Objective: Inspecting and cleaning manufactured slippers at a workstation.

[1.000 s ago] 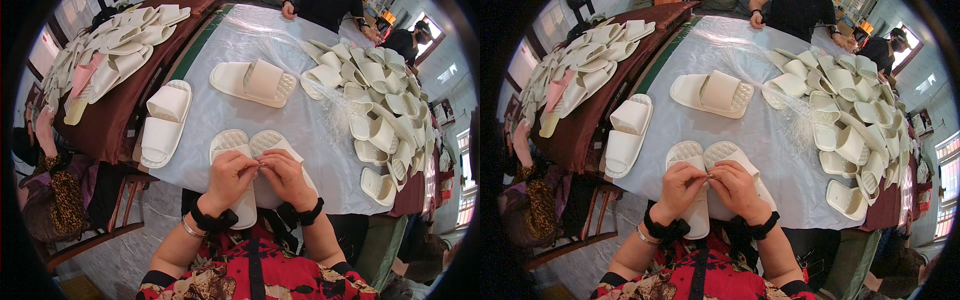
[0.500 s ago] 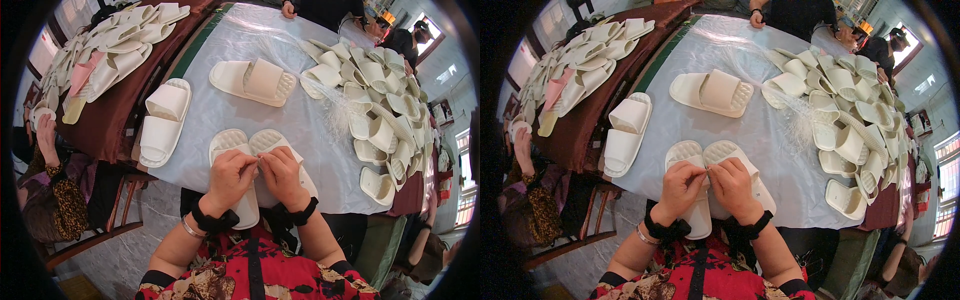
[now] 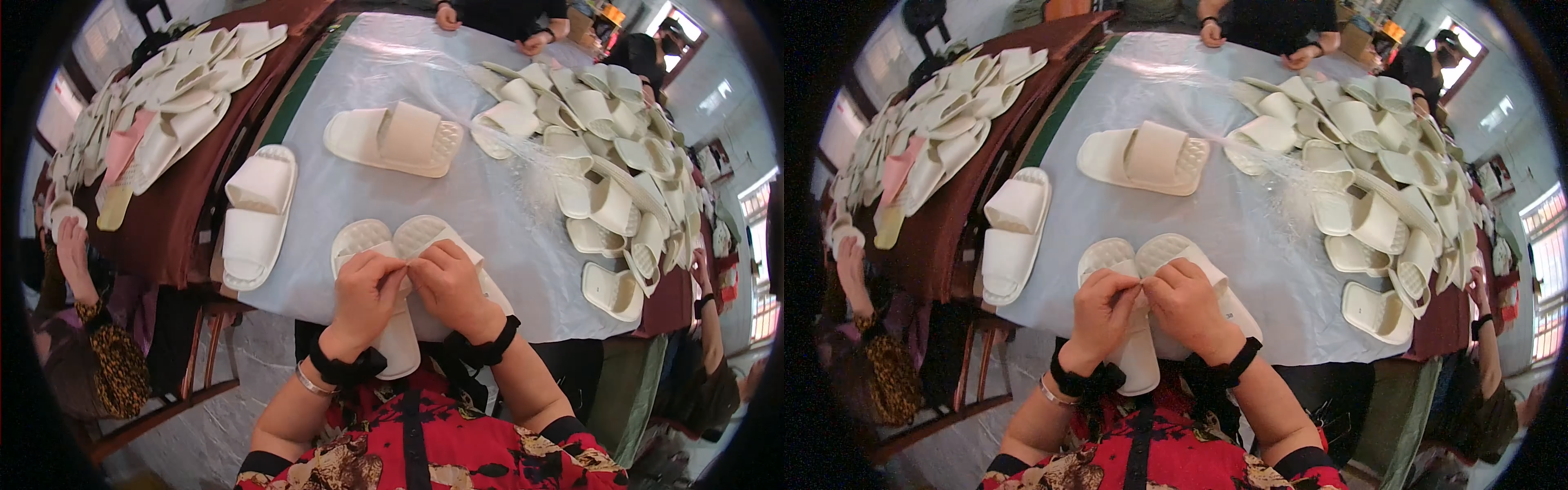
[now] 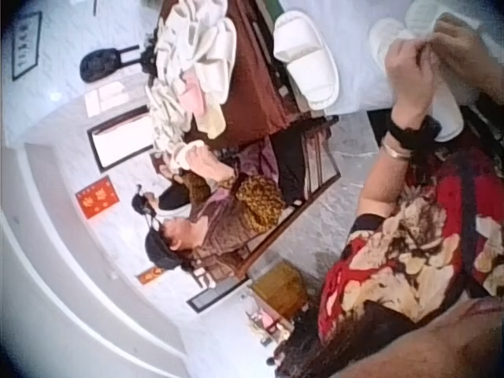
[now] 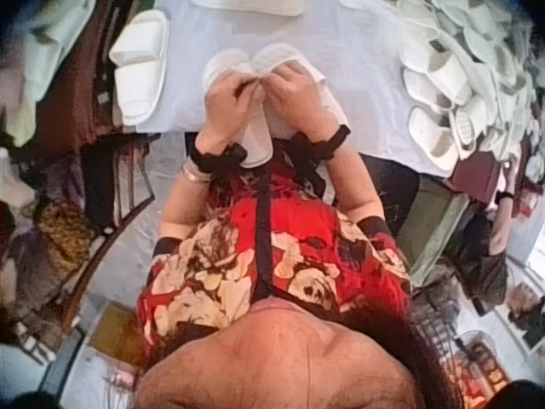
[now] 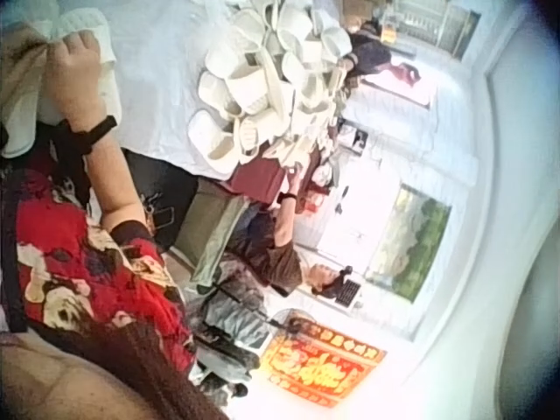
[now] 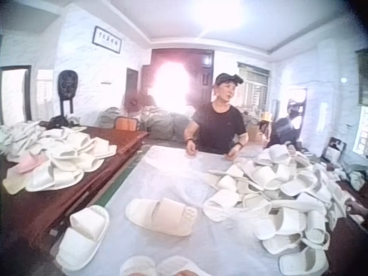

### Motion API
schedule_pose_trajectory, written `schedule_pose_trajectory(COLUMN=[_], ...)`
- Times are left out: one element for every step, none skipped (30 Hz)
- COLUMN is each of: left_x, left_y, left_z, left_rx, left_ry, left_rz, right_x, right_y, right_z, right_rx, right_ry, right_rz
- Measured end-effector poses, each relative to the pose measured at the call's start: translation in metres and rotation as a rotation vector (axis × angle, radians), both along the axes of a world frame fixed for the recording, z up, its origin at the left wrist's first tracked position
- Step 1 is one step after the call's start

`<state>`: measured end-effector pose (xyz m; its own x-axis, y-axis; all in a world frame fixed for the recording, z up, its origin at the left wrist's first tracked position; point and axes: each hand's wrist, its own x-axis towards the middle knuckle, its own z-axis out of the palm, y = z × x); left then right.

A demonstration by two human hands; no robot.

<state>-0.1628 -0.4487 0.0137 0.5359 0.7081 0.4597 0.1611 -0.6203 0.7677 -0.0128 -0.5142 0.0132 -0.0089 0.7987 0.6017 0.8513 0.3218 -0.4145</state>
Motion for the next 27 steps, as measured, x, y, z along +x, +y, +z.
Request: schedule_pose_trajectory(left_x=[-0.002, -0.005, -0.007, -0.008, -0.009, -0.010, -0.009, -0.012, -0.013, -0.013, -0.013, -0.015, -0.018, -0.021, -0.023, -0.023, -0.022, -0.019, -0.017, -0.014, -0.008, -0.005, -0.006, -0.004, -0.011, -0.015, -0.018], left_y=[0.000, 0.000, 0.000, 0.001, 0.001, 0.001, 0.001, 0.002, 0.003, 0.003, 0.004, 0.004, 0.005, 0.006, 0.007, 0.008, 0.007, 0.007, 0.006, 0.005, 0.005, 0.002, -0.001, -0.008, -0.009, -0.007, -0.006], left_z=[0.001, 0.001, 0.001, 0.002, 0.002, 0.005, 0.004, 0.001, -0.001, -0.002, -0.003, -0.006, -0.011, -0.016, -0.020, -0.021, -0.022, -0.023, -0.025, -0.027, -0.030, -0.028, -0.030, -0.021, -0.027, -0.028, -0.025], left_rx=[-0.016, -0.037, -0.032, -0.052, -0.072, -0.102, -0.099, -0.137, -0.176, -0.173, -0.168, -0.162, -0.164, -0.166, -0.169, -0.170, -0.214, -0.259, -0.257, -0.276, -0.296, -0.237, -0.273, -0.223, -0.230, -0.206, -0.179], left_ry=[-0.019, -0.038, -0.043, -0.058, -0.073, -0.060, -0.066, -0.067, -0.068, -0.069, -0.071, -0.070, -0.069, -0.022, 0.024, 0.021, 0.025, 0.025, 0.020, -0.008, -0.041, -0.044, -0.074, -0.096, -0.082, -0.031, 0.022], left_rz=[0.015, 0.034, 0.013, 0.035, 0.059, 0.058, 0.043, 0.076, 0.111, 0.111, 0.096, 0.090, 0.092, 0.078, 0.068, 0.067, 0.080, 0.081, 0.064, 0.076, 0.080, 0.075, 0.052, 0.018, -0.008, -0.012, -0.017], right_x=[0.003, 0.006, 0.010, 0.014, 0.018, 0.022, 0.025, 0.027, 0.031, 0.035, 0.040, 0.044, 0.047, 0.049, 0.048, 0.046, 0.042, 0.034, 0.026, 0.018, 0.013, 0.008, 0.003, -0.002, -0.007, -0.009, -0.009], right_y=[0.000, -0.003, -0.004, -0.005, -0.006, -0.007, -0.008, -0.007, -0.009, -0.011, -0.018, -0.025, -0.033, -0.046, -0.057, -0.069, -0.079, -0.085, -0.086, -0.083, -0.079, -0.073, -0.065, -0.058, -0.051, -0.048, -0.046], right_z=[0.003, 0.009, 0.020, 0.028, 0.032, 0.035, 0.038, 0.040, 0.042, 0.043, 0.045, 0.046, 0.047, 0.049, 0.051, 0.054, 0.053, 0.049, 0.040, 0.028, 0.018, 0.012, 0.006, -0.004, -0.013, -0.017, -0.019], right_rx=[-0.004, 0.001, -0.030, -0.062, -0.057, -0.024, 0.009, 0.014, 0.028, 0.040, 0.039, -0.074, -0.187, -0.280, -0.281, -0.409, -0.536, -0.547, -0.547, -0.511, -0.473, -0.448, -0.419, -0.358, -0.291, -0.283, -0.268], right_ry=[-0.017, -0.022, -0.040, -0.058, -0.064, -0.051, -0.039, -0.041, -0.038, -0.034, -0.037, -0.135, -0.234, -0.267, -0.269, -0.248, -0.223, -0.249, -0.251, -0.192, -0.139, -0.109, -0.080, -0.052, -0.023, -0.035, -0.019], right_rz=[0.026, 0.005, 0.014, 0.023, 0.005, -0.018, -0.039, -0.042, -0.076, -0.109, -0.114, -0.148, -0.181, -0.223, -0.222, -0.195, -0.170, -0.199, -0.218, -0.209, -0.208, -0.197, -0.183, -0.176, -0.150, -0.184, -0.183])
